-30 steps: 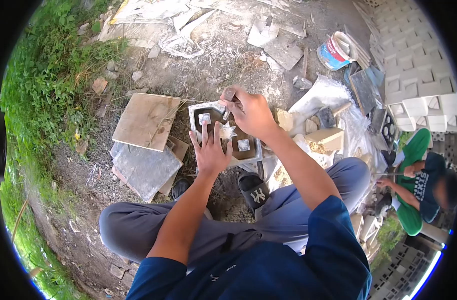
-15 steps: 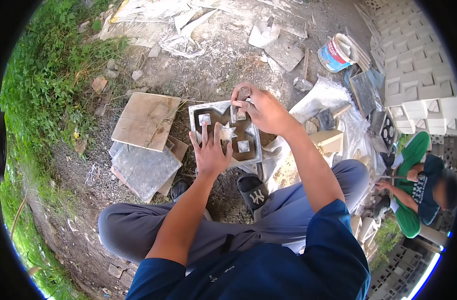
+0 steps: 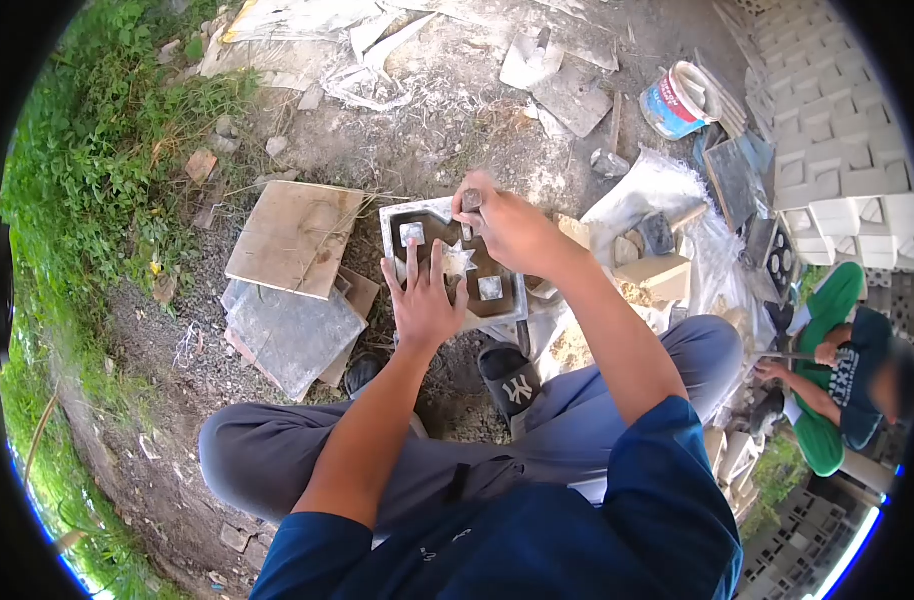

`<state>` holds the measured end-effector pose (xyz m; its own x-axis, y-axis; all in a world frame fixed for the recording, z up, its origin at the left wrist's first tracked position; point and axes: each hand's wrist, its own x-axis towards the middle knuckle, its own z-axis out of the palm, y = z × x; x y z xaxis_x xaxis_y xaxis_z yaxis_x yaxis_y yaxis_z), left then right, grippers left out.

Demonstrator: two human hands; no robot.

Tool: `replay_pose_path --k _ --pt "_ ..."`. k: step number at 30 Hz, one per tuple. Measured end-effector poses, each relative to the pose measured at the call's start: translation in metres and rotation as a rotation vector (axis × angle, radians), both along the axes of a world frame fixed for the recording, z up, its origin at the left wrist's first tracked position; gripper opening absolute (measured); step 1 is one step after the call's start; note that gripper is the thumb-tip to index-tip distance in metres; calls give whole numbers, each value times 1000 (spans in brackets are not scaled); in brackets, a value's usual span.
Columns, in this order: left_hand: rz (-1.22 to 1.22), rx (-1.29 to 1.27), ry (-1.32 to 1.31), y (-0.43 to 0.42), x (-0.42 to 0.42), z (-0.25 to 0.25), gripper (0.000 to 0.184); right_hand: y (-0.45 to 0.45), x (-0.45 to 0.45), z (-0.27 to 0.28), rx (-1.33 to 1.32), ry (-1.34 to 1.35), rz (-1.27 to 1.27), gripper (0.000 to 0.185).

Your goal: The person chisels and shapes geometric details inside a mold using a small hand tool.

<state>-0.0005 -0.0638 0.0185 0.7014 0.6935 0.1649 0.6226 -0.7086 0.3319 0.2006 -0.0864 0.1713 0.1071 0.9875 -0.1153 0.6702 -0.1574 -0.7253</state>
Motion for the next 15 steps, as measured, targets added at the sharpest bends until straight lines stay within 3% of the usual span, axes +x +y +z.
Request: replay_pose_path --k 8,10,11,12,15 --pt "-3 -53 43 0 0 2 77 -8 6 3 3 9 -112 26" --pt "-20 -129 99 1 2 9 77 2 9 14 21 -2 35 25" --pt "-13 -123 100 2 3 9 77 1 12 23 -173 -91 4 24" --pt "-6 -125 109 2 1 6 77 -4 8 24 -174 -87 -1 24" --pt "3 -23 48 0 -1 -1 77 -12 1 13 12 -27 -15 22"
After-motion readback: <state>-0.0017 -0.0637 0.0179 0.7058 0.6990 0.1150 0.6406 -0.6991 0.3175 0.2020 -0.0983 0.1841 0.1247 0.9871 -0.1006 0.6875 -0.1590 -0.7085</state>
